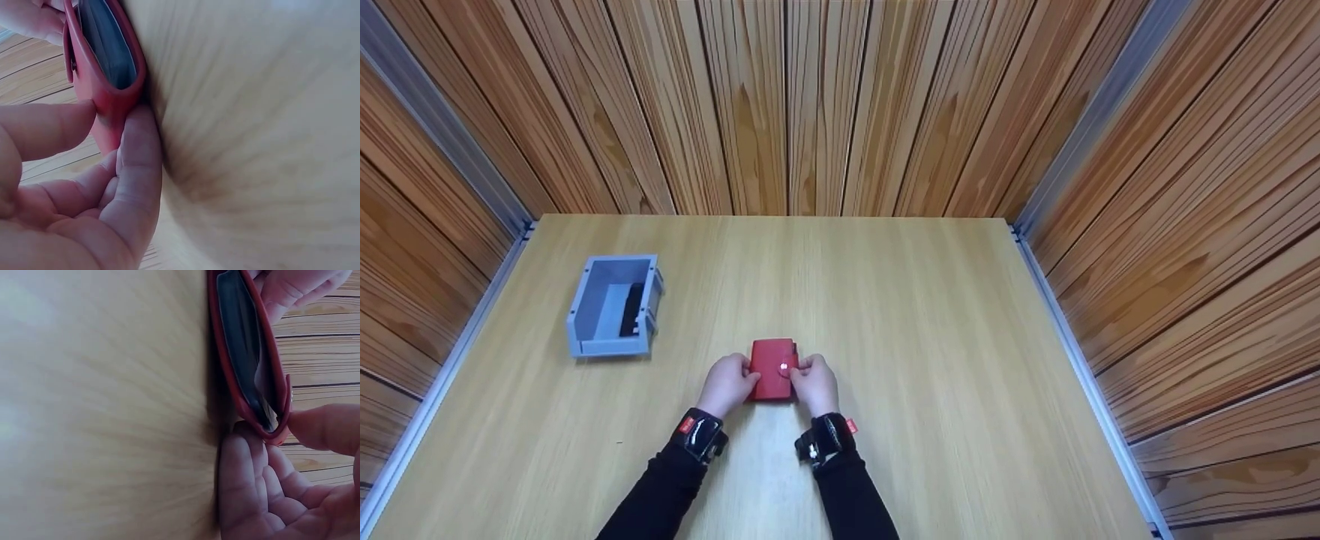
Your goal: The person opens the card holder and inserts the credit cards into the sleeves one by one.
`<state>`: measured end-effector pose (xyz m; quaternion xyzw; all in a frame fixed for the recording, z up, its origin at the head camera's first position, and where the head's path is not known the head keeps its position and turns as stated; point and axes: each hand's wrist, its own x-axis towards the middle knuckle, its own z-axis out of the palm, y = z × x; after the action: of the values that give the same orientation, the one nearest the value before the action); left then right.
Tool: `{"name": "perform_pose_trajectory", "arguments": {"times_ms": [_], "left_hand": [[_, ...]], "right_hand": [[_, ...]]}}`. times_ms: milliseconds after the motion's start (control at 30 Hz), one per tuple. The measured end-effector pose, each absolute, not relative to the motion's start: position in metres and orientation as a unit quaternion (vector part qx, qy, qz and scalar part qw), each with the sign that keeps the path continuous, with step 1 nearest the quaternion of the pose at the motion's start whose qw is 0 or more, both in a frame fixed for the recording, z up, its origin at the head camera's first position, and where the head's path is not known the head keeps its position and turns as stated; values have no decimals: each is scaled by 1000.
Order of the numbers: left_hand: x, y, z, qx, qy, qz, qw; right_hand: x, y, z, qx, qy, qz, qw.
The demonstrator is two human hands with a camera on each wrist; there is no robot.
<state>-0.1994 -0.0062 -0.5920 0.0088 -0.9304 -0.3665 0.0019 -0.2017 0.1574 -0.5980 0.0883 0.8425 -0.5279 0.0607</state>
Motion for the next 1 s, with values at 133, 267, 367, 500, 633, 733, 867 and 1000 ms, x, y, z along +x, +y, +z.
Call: {"name": "perform_pose_trajectory", "arguments": {"times_ms": [133,267,367,500,633,733,867,1000], "left_hand": [[-200,-4,-593,8,-930,-366,11],[-201,-2,-595,5,-932,-361,18],[-202,-1,-596,8,-933,-359,16],[-204,1,-597,16,-932,-363,10],[-204,1,-597,19,-931,-363,8],[-203,1,-597,22,-931,-364,6],[-202,1,-596,25,-931,-364,7],[-202,0,-595,23,-932,-362,15]], "right_hand": [[-202,158,-598,81,858,-505,49],[-203,159,-599,76,869,-488,37],[-204,160,-600,74,873,-481,30],[-205,160,-600,74,876,-476,26],[-205,160,-600,73,875,-477,27],[-205,159,-601,72,876,-476,25],[-205,158,-601,65,880,-470,23],[-205,158,-600,63,883,-464,24]]}}
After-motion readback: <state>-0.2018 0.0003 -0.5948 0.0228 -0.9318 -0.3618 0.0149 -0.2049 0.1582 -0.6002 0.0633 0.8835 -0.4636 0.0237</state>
